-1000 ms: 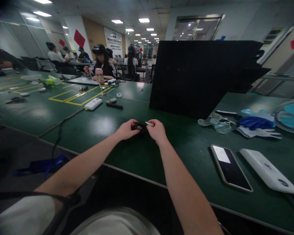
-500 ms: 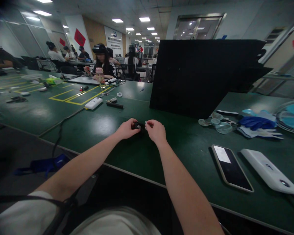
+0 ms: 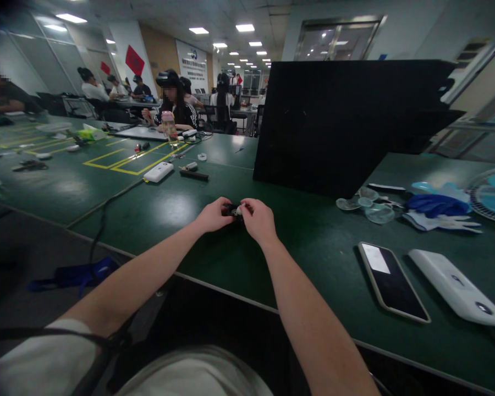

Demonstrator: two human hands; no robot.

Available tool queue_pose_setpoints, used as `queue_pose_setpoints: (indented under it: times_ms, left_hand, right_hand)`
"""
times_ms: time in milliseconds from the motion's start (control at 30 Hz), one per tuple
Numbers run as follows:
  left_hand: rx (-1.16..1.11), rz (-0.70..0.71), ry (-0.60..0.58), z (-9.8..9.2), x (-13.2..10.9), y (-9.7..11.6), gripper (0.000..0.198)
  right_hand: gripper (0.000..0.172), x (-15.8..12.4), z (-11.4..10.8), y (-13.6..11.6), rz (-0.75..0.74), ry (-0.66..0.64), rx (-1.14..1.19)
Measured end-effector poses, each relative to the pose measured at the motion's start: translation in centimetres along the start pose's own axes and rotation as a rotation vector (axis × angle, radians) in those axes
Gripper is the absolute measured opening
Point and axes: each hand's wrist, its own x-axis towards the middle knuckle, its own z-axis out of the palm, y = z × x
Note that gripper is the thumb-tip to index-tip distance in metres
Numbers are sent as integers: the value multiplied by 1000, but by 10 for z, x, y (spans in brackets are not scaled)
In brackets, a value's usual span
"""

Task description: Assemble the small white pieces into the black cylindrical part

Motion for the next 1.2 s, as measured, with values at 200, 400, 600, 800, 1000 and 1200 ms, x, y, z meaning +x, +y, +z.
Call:
queue_pose_setpoints:
  times_ms: [200, 400, 600, 800, 1000, 1200]
  left_hand:
    - [-5, -4, -11, -1, 0, 0, 49]
    - [-30, 12, -16, 0, 1, -2, 50]
    - [-56, 31, -21, 1, 1, -6, 47]
    - [-54, 47, -62, 0, 2, -6, 51]
    - [-8, 35, -42, 0, 0, -3, 51]
    - [-18, 50, -54, -1, 0, -2, 51]
  right_hand:
    - [26, -2, -1, -1, -15, 34, 6]
    - [25, 1, 1, 6, 49, -63, -36]
    - [25, 3, 3, 10, 79, -85, -30]
    - [21, 6, 6, 10, 111, -66, -17]
    - [25, 5, 1, 10, 107, -7, 11]
    - [24, 3, -1, 7, 107, -63, -36]
